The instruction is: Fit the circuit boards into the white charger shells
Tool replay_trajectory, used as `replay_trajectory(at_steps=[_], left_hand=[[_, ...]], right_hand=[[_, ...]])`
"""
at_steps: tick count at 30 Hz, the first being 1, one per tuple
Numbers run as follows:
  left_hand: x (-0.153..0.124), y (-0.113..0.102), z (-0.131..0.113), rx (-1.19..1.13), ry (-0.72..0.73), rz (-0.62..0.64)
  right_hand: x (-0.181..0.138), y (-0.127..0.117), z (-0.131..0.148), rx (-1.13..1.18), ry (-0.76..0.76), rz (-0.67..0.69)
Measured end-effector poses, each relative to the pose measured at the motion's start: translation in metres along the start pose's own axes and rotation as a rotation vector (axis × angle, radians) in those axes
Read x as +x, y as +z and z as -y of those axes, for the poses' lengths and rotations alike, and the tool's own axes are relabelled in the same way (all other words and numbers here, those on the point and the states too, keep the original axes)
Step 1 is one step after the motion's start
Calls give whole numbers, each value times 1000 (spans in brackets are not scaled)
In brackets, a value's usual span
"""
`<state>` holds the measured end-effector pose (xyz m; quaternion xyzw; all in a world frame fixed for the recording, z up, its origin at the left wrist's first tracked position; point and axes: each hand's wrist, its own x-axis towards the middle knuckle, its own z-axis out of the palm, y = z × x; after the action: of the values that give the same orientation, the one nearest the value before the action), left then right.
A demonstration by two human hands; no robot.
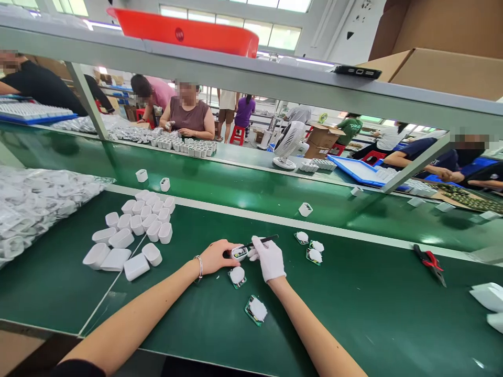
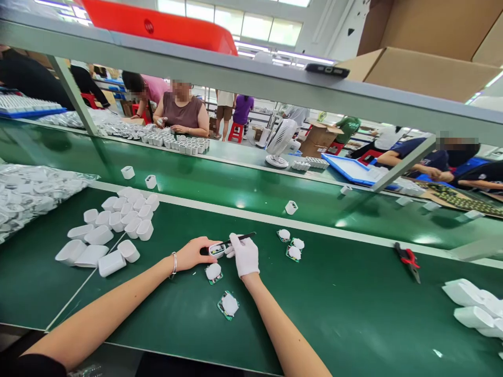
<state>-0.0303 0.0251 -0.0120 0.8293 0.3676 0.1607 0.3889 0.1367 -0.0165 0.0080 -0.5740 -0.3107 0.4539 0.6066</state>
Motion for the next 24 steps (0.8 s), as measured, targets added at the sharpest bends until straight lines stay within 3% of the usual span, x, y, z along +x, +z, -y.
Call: replay_trajectory(at_steps=[7,12,16,24], left_hand=[[-1,-1,-2,10,3,17],[-1,-1,-3,2,0,9],[-2,-1,-3,-7,4,5],[-4,0,-2,-57,26,-39]], right_hand=[[8,-15,9,14,-45,-61],[1,-5,4,-64,-62,-18],[1,-5,0,-225,-41,-5],[11,-48,26,-760,11,-127]])
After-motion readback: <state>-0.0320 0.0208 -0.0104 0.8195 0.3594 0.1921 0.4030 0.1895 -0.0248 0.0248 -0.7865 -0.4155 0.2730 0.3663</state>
